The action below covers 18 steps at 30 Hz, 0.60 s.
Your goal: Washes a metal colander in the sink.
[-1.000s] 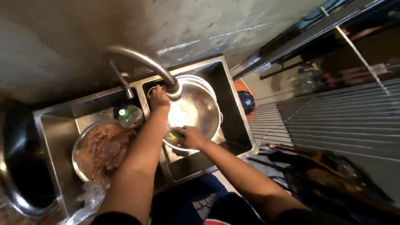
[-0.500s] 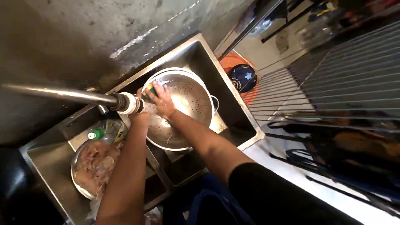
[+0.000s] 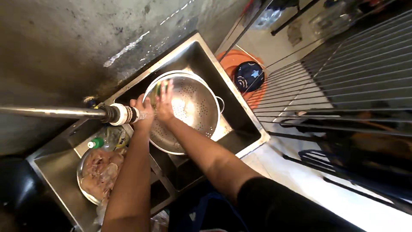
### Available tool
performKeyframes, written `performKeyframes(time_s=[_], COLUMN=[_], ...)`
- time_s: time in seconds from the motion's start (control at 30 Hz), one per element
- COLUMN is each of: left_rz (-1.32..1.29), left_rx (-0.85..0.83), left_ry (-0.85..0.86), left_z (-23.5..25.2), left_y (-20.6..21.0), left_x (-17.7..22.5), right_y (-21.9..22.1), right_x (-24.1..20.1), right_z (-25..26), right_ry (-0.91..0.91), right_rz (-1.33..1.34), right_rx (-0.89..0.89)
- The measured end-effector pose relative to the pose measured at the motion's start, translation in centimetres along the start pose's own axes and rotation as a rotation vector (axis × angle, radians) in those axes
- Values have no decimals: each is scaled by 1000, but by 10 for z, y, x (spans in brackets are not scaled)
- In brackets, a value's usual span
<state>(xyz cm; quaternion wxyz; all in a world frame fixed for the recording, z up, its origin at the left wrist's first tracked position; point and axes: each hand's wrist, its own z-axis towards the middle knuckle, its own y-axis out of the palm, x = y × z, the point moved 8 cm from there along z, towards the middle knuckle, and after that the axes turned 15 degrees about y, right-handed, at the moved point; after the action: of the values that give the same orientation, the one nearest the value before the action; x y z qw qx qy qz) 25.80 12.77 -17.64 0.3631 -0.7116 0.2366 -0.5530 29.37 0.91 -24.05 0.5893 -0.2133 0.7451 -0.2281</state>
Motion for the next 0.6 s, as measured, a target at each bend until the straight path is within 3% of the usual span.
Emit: performKeyframes(time_s=[0.1,0.2,0.3,0.4,0.47,0.6], left_rz=[-118,-3,66,147,157,161], left_rx=[-27,-93,-126,-164,-200,-191], left_ry=[-63,-80,-52,17,55,92], left_z=[10,20,25,27,26,26], left_y=[-7,-15,-12,-15,-15,-20], left_x=[6,22,36,45,48,43], right_y=[14,-15,-57,-101,-125,-112], right_x=[-37,-37,6,67,92,60], right_z=[-73,-131,-158,-128,-77,23], right_ry=[-15,91,72,-51,-157,-355], right_rz=[184,0,-302,-692,-886,-872], right_rx=[-453,-852,-1015,-955,-779,-281])
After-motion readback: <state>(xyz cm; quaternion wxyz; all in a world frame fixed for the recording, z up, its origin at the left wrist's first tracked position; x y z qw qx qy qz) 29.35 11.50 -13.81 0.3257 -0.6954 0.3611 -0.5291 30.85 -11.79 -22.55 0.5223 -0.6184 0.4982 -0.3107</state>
